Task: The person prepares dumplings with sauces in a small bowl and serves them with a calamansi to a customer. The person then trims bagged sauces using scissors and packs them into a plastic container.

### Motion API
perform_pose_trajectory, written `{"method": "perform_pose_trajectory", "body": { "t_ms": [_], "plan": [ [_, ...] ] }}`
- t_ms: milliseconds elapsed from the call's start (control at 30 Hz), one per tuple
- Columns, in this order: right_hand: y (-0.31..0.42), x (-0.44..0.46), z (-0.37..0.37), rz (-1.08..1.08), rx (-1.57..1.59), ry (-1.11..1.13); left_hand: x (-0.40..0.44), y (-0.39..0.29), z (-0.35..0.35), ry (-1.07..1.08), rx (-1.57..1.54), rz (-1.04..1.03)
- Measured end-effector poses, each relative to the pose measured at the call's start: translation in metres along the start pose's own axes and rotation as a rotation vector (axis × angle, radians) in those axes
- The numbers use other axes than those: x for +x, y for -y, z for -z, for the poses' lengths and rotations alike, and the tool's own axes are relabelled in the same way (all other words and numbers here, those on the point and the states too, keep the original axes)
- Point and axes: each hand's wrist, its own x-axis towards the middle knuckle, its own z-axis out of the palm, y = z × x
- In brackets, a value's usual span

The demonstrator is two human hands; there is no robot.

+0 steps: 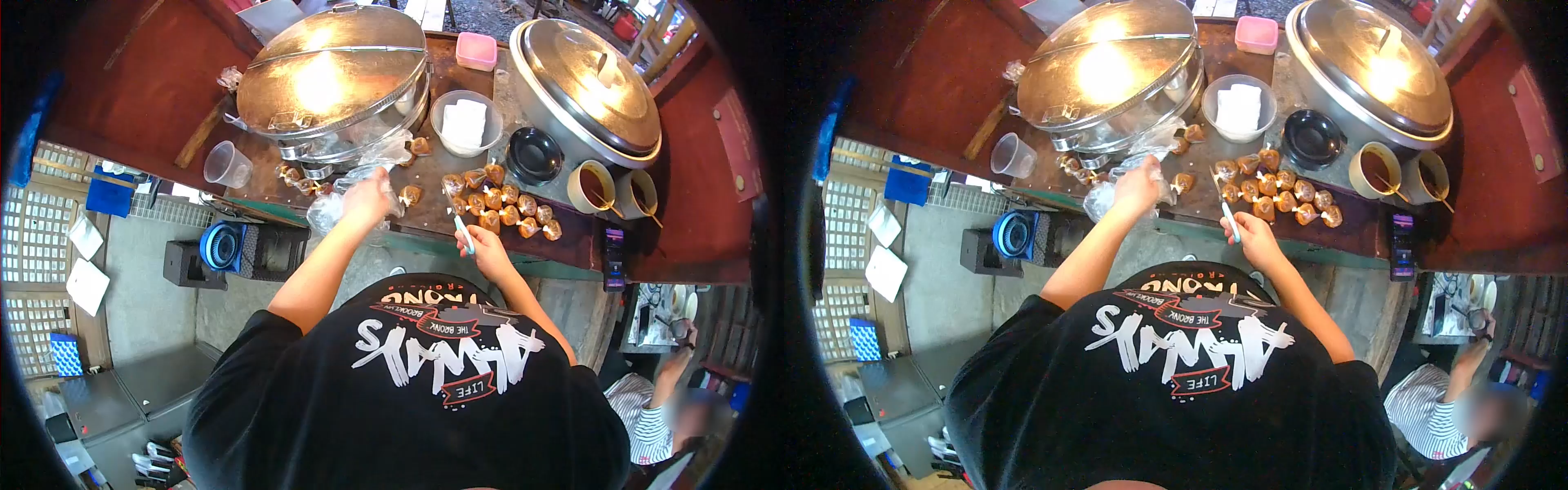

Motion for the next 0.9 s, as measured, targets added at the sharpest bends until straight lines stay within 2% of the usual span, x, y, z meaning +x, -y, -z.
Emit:
{"method": "perform_pose_trajectory", "body": {
  "t_ms": [33,167,367,400,700,900],
  "plan": [
    [0.003,0.000,-0.002,-0.002,0.003,0.005,0.000,-0.005,0.008,0.141,0.068,0.006],
    [0.003,0.007,-0.005,0.006,-0.029,0.060,0.003,-0.024,0.013,0.088,0.066,0.086],
    [0.026,0.009,-0.019,-0.054,-0.097,0.128,0.016,-0.010,-0.004,0.116,0.165,0.052],
    [0.029,0.008,-0.022,-0.053,-0.104,0.136,0.015,-0.010,-0.004,0.069,0.140,0.053],
    [0.021,0.027,-0.031,-0.131,-0.229,0.262,-0.033,0.009,0.001,0.084,-0.034,0.112],
    [0.006,0.060,-0.041,-0.130,-0.327,0.344,-0.040,0.020,0.007,0.026,-0.031,0.149]
  ]
}}
